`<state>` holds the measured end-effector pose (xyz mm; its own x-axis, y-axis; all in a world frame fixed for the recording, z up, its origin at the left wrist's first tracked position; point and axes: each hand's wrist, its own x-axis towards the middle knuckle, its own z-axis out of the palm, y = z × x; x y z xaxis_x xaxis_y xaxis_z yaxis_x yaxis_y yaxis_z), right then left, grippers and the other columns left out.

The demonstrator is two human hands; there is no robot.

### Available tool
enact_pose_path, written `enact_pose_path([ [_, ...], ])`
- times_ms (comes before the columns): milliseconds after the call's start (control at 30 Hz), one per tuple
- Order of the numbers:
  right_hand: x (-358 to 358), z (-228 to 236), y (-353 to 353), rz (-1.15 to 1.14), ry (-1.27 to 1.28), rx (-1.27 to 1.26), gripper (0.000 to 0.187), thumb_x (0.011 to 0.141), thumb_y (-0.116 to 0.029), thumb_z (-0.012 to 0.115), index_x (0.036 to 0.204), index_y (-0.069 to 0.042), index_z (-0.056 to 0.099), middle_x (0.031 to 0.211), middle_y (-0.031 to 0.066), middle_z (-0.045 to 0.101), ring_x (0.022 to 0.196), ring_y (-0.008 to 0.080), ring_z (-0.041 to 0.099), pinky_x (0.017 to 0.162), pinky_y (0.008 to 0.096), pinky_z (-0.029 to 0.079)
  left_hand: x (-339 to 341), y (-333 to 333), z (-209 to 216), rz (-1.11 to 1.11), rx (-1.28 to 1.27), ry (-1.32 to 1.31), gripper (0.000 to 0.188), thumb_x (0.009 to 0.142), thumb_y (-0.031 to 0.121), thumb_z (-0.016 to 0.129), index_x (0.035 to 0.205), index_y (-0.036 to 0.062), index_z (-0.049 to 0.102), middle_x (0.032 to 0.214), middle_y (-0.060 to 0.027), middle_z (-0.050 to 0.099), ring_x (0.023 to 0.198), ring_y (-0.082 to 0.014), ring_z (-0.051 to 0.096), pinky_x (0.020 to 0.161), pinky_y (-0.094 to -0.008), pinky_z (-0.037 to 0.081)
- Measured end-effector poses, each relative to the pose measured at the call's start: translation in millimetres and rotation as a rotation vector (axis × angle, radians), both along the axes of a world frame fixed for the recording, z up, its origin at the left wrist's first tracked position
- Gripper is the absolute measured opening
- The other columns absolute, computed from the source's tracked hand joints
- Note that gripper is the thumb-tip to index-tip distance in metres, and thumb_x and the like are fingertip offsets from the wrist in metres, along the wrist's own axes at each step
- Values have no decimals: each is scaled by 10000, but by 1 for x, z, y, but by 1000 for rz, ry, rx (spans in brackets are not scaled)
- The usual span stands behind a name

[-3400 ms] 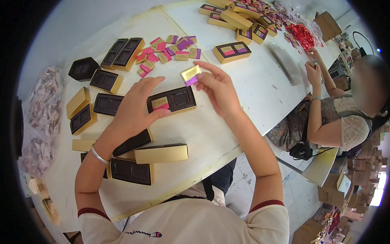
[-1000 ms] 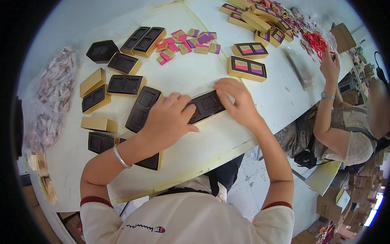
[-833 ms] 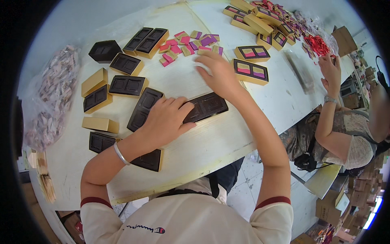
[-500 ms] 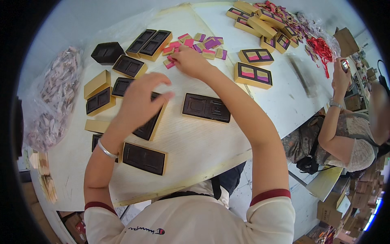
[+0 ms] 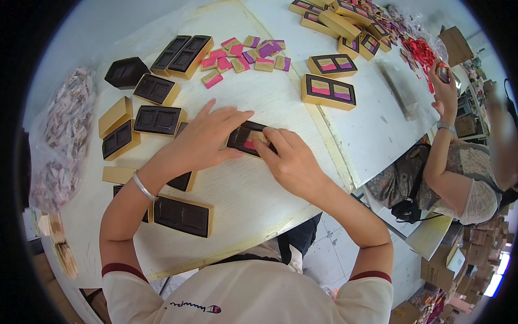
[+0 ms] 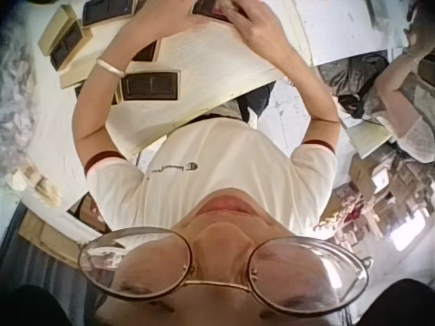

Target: The person assembles small cosmetic compacts by placing two colored inserts into black trays, closing them with gold lids, and then wrapping each finished unit in clear plastic film. The person works at a white table with a coworker visible in the background.

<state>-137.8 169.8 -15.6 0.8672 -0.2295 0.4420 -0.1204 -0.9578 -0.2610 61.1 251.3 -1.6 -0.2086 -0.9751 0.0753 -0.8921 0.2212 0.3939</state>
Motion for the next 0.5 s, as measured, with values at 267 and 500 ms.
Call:
enact_pose_path([
  [267,17,-8,-15,30,3,373,172,723,-30,655,880,-100,667,908,48,541,845,217,497,750,332,344,-14,10,4,150,107,206,560,697,245,740,1154,51,481,1034,-143,565,978,-312,530,852,-411,415],
  [500,34,10,-22,-3,249,397,119,716,-30,680,807,-99,646,702,-7,563,755,181,507,706,298,382,-12,15,-10,113,-38,200,333,691,218,738,921,59,557,980,-112,546,927,-304,525,808,-392,427],
])
